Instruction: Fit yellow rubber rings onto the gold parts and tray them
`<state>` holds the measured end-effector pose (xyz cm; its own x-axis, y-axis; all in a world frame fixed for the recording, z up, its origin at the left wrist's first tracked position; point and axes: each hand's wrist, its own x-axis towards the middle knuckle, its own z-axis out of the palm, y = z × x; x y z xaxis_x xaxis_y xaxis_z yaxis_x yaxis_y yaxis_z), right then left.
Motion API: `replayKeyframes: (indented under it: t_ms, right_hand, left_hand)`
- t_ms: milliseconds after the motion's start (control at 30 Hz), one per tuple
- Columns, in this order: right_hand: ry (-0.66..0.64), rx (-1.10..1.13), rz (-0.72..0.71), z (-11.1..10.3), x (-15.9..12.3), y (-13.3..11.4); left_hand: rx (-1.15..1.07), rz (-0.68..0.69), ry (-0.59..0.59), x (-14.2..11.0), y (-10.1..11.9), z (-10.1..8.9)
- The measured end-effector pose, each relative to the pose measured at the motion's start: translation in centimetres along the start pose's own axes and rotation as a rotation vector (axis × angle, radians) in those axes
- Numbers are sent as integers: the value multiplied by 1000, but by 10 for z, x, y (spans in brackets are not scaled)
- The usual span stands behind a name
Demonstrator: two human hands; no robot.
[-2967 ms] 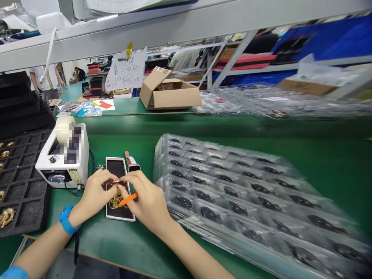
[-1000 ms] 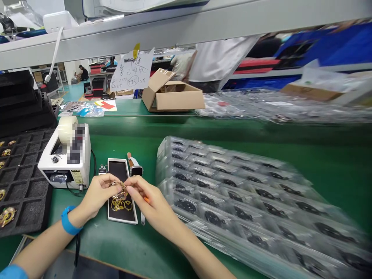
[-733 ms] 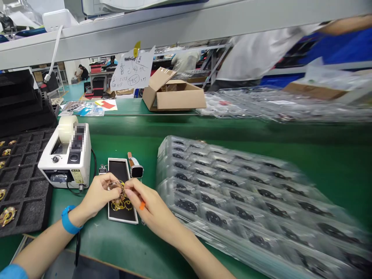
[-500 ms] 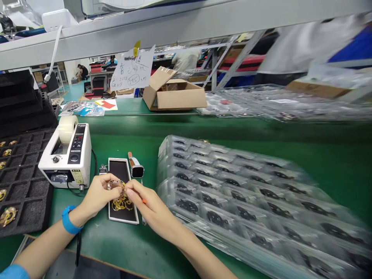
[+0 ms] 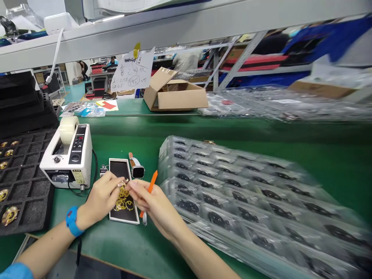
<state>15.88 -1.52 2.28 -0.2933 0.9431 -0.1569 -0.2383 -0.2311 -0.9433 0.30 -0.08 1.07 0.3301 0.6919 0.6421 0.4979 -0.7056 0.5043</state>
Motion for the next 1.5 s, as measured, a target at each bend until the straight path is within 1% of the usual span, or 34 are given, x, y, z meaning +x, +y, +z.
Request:
replayKeyframes:
  t_ms: [67, 100, 133, 167, 200, 233, 267, 300, 333, 367, 433, 467, 500, 533, 567, 600, 667, 733, 767, 833, 867, 900, 933, 1000, 1067, 1133, 1200, 1233, 1300, 1367, 1500]
  right_hand:
    - [-15, 100, 19, 2, 0, -1]
    - [-23, 136, 32, 3, 0, -1]
    - [-28, 156, 43, 3, 1, -1]
    - [-28, 158, 46, 2, 1, -1]
    - [-21, 136, 38, 2, 1, -1]
    - [-4, 90, 13, 1, 1, -1]
    - [28, 20, -31, 0, 1, -1]
    - [71, -70, -87, -1, 0, 0]
    - [117, -170, -147, -2, -1, 0]
    - [158, -266, -202, -3, -2, 1]
    - [196, -413, -271, -5, -3, 3]
    - [196, -454, -285, -5, -3, 4]
    - [191, -475, -292, -5, -3, 5]
    - [186, -481, -294, -5, -3, 6]
    - [185, -480, -292, -5, -3, 7]
    - [185, -474, -287, -5, -3, 7]
    - [173, -459, -273, -5, -2, 6]
    - [135, -439, -263, -6, -2, 3]
    - [111, -426, -263, -6, -3, 1]
    - [64, -392, -267, -5, -3, -2]
    - [45, -370, -264, -5, -3, -4]
    - [26, -343, -253, -5, -4, -5]
    - [8, -307, -231, -5, -4, -6]
    - [-21, -220, -169, -5, -5, -7]
    - [-38, -139, -112, -6, -5, -8]
    - [-47, -87, -88, -7, -4, -9]
    - [-63, -56, -85, -8, -2, -9]
    - [-72, -44, -85, -9, -2, -9]
    - [-84, -31, -81, -9, -1, -9]
    - [-87, -31, -76, -9, -1, -9]
    - [-95, -47, -80, -7, -2, -8]
  left_hand:
    - [292, 261, 51, -2, -2, 3]
    - [403, 338, 58, -3, -2, 5]
    - [481, 372, 52, -4, 0, 6]
    - [521, 373, 38, -5, 2, 6]
    - [523, 340, 21, -7, 6, 5]
    - [488, 270, 6, -10, 10, 2]
    - [418, 160, 7, -15, 14, -2]
    - [316, 15, 34, -21, 16, -7]
    - [184, -161, 88, -28, 18, -14]
    - [30, -357, 172, -37, 18, -21]
    - [-307, -719, 396, -52, 13, -38]
    - [-460, -851, 508, -57, 9, -46]
    - [-581, -942, 602, -61, 5, -54]
    - [-660, -994, 674, -62, 1, -61]
    - [-697, -1010, 722, -61, -2, -67]
    - [-695, -997, 752, -59, -4, -73]
    - [-602, -897, 777, -48, -2, -80]
    - [-416, -725, 734, -35, 6, -86]
    - [-304, -635, 672, -28, 10, -89]
    - [-102, -510, 464, -15, 17, -95]
    - [-34, -491, 353, -8, 20, -98]
    - [10, -497, 266, -3, 21, -100]
    - [29, -515, 208, 2, 23, -101]
    - [7, -526, 171, 9, 27, -98]
    - [-89, -474, 140, 14, 31, -88]
    - [-242, -418, 30, 17, 35, -72]
    - [-369, -422, -89, 18, 36, -53]
    - [-405, -440, -126, 18, 35, -45]
    - [-426, -476, -145, 17, 31, -31]
    - [-424, -493, -138, 14, 27, -24]
    - [-433, -512, -134, 11, 22, -22]
